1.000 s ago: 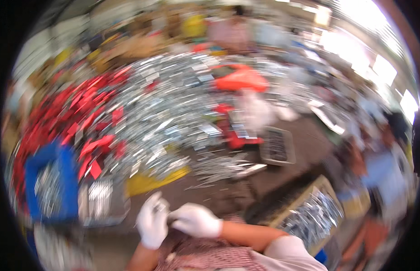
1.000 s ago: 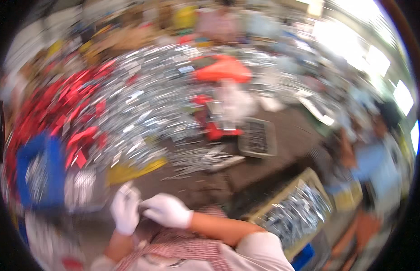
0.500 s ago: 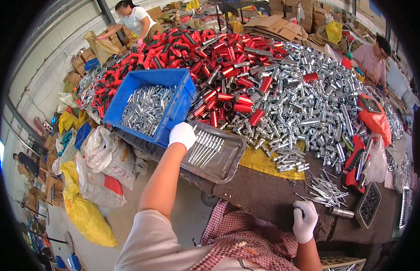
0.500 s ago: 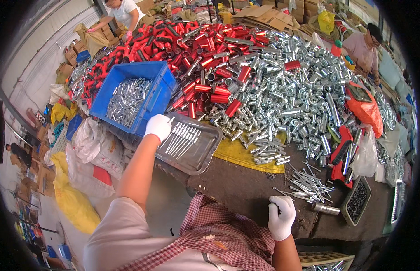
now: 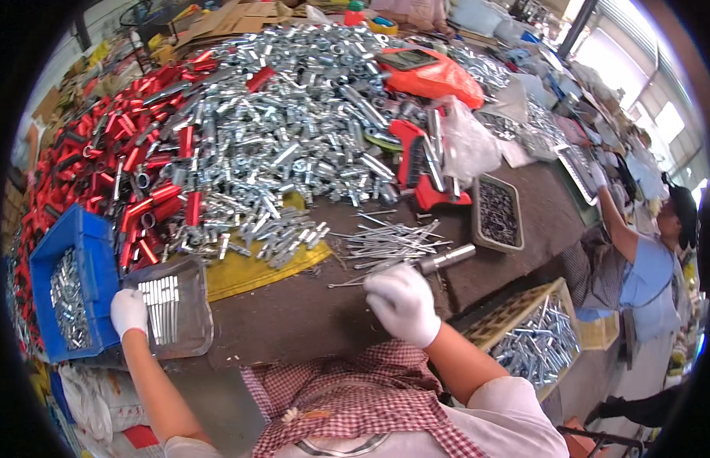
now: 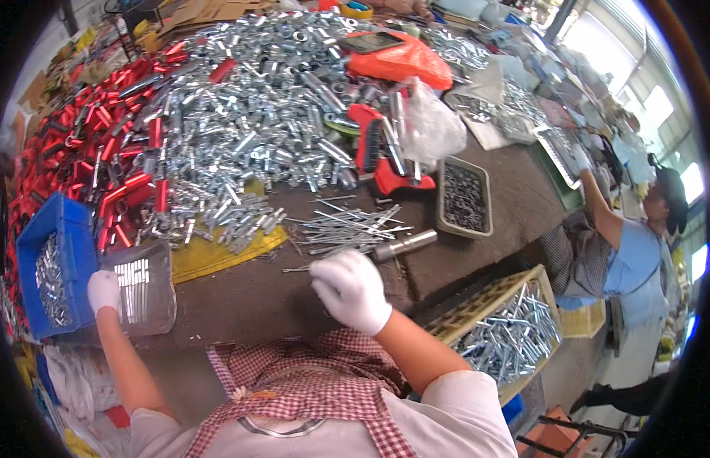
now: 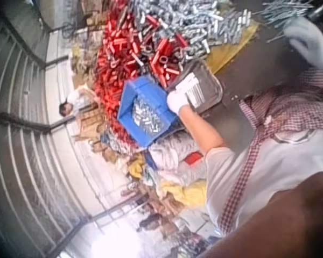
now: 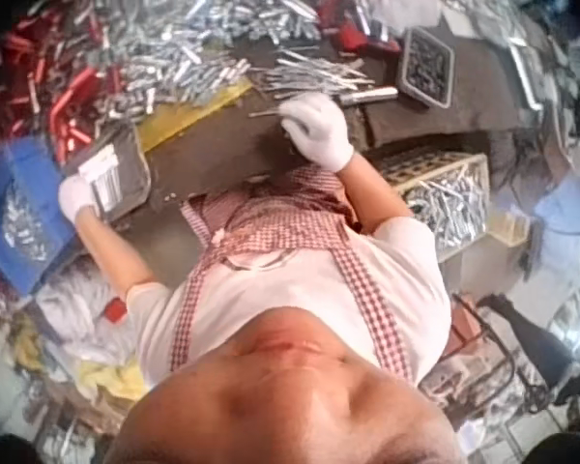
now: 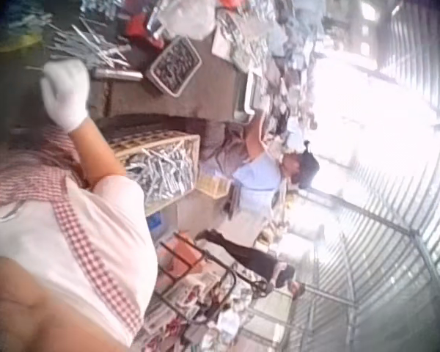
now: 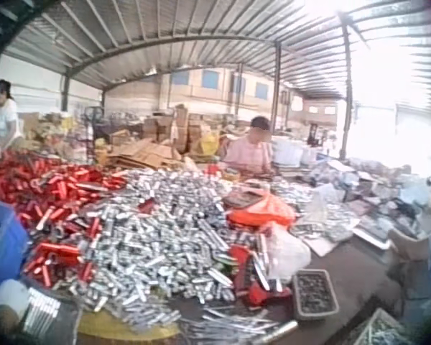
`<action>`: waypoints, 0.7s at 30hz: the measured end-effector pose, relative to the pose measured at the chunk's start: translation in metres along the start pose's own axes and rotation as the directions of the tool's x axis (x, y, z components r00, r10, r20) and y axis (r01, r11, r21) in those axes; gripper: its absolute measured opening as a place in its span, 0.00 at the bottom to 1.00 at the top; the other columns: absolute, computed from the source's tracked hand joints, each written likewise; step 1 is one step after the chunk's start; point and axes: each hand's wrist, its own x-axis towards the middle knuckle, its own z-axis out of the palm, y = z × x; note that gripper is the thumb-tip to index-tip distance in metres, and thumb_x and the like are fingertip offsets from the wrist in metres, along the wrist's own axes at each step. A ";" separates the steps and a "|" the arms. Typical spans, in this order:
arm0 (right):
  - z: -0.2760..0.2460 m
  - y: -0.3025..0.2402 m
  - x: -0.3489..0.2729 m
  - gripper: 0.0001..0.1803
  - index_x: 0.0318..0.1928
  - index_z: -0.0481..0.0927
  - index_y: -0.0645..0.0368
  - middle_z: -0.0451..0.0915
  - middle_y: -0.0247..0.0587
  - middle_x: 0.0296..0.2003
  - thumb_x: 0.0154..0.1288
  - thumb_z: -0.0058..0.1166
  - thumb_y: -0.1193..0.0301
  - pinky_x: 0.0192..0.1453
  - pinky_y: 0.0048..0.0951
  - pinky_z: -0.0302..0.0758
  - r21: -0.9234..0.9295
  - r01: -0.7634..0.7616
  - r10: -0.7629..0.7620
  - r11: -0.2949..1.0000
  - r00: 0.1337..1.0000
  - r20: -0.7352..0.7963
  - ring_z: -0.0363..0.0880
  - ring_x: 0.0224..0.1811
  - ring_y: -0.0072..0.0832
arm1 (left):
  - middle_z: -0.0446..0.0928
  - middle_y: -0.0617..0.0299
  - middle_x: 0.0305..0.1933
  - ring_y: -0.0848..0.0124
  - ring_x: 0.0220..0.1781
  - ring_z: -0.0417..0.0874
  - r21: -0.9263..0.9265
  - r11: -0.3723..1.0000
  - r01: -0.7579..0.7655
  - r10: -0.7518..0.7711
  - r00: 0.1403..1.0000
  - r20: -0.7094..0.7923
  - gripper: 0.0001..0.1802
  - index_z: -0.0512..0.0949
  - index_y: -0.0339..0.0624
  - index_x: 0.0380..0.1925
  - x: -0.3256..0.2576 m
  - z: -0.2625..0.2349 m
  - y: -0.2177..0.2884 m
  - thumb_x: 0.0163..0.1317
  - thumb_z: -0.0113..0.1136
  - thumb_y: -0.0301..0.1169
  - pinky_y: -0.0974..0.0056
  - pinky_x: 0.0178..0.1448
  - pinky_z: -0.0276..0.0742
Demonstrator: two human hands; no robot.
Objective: Assembling small silver hardware components by inserting pins into tubes at a workbench.
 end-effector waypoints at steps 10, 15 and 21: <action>-0.020 0.086 0.049 0.05 0.28 0.85 0.52 0.82 0.36 0.33 0.55 0.61 0.67 0.44 0.40 0.78 -0.657 0.051 0.222 0.752 0.919 0.326 0.80 0.42 0.39 | 0.81 0.46 0.42 0.48 0.47 0.82 -0.434 0.744 -0.508 0.470 0.860 -0.200 0.16 0.82 0.37 0.45 -0.085 -0.030 0.191 0.59 0.63 0.33 0.50 0.54 0.77; -0.022 0.077 0.049 0.06 0.26 0.81 0.55 0.79 0.42 0.30 0.58 0.59 0.69 0.42 0.43 0.78 -0.691 0.096 0.174 0.717 0.935 0.310 0.78 0.38 0.45 | 0.81 0.48 0.39 0.50 0.45 0.82 -0.383 0.683 -0.622 0.615 0.773 -0.159 0.15 0.78 0.40 0.44 -0.097 -0.009 0.240 0.60 0.62 0.36 0.50 0.51 0.78; -0.029 0.036 0.049 0.04 0.36 0.80 0.60 0.80 0.53 0.36 0.63 0.53 0.75 0.48 0.47 0.78 -0.239 -0.257 0.286 0.936 0.953 0.096 0.81 0.43 0.51 | 0.86 0.51 0.42 0.56 0.47 0.87 -0.106 0.784 -0.611 0.620 0.778 0.104 0.12 0.83 0.41 0.40 -0.095 -0.006 0.283 0.59 0.64 0.35 0.54 0.49 0.84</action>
